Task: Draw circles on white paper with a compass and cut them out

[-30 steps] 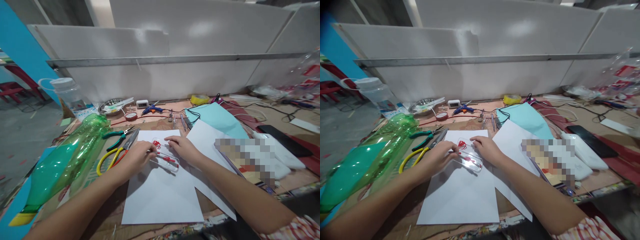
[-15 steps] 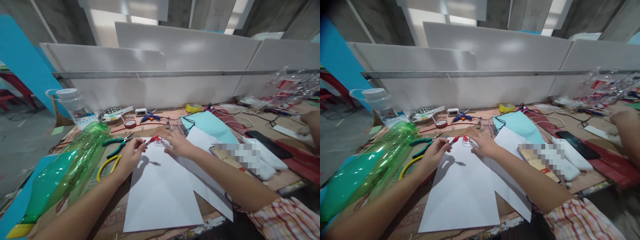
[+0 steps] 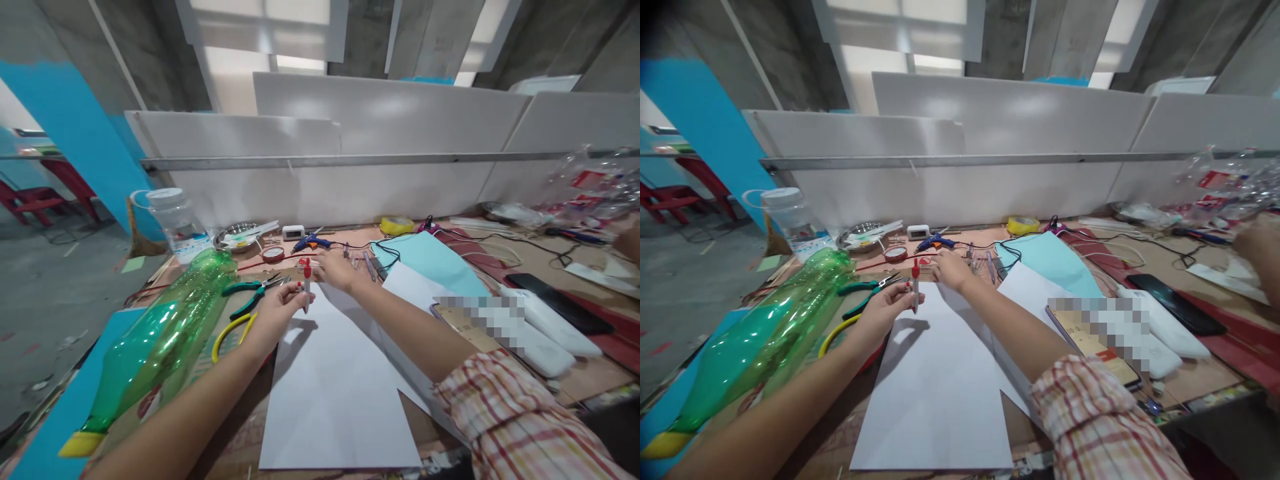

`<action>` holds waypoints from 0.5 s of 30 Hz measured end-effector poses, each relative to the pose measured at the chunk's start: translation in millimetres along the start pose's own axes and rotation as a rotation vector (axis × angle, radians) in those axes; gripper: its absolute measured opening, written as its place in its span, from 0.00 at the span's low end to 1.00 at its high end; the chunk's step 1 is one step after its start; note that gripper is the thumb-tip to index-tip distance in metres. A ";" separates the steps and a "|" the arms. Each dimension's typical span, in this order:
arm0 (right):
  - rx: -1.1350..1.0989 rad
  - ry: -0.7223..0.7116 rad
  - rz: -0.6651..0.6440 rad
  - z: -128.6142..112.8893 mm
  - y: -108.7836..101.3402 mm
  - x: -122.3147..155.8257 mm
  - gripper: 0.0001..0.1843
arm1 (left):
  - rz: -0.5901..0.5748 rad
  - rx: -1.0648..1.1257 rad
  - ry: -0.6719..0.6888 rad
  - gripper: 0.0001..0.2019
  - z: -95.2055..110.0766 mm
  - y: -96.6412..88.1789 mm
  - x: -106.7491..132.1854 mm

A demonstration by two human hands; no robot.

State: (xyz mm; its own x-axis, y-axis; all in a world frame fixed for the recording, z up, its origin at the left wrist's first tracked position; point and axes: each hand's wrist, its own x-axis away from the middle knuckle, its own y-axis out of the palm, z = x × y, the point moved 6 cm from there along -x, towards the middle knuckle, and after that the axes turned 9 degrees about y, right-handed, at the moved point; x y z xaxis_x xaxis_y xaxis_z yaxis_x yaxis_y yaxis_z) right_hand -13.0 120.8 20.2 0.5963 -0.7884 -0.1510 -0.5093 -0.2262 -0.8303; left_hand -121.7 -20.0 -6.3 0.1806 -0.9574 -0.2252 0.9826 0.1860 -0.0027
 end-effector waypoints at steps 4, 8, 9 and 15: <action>-0.331 0.037 -0.060 -7.1 -8.6 46.8 0.27 | -0.046 0.045 -0.078 0.21 3.6 9.4 7.3; -0.554 0.074 -0.138 -16.4 -12.4 89.4 0.23 | -0.139 0.072 -0.129 0.19 5.3 24.1 17.6; -0.595 0.087 -0.147 -18.4 -12.9 95.3 0.22 | -0.161 0.082 -0.141 0.19 5.9 27.6 20.3; -0.953 0.224 -0.261 -22.8 -13.3 109.0 0.26 | -0.246 0.164 -0.223 0.20 14.3 41.8 32.3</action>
State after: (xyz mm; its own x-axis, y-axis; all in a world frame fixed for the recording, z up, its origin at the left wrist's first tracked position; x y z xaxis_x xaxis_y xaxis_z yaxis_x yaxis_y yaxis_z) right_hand 44.6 24.9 27.0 0.6796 -0.7161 0.1595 -0.7212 -0.6919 -0.0338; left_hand -74.2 -46.3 0.2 -0.0744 -0.9970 -0.0197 0.9886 -0.0763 0.1296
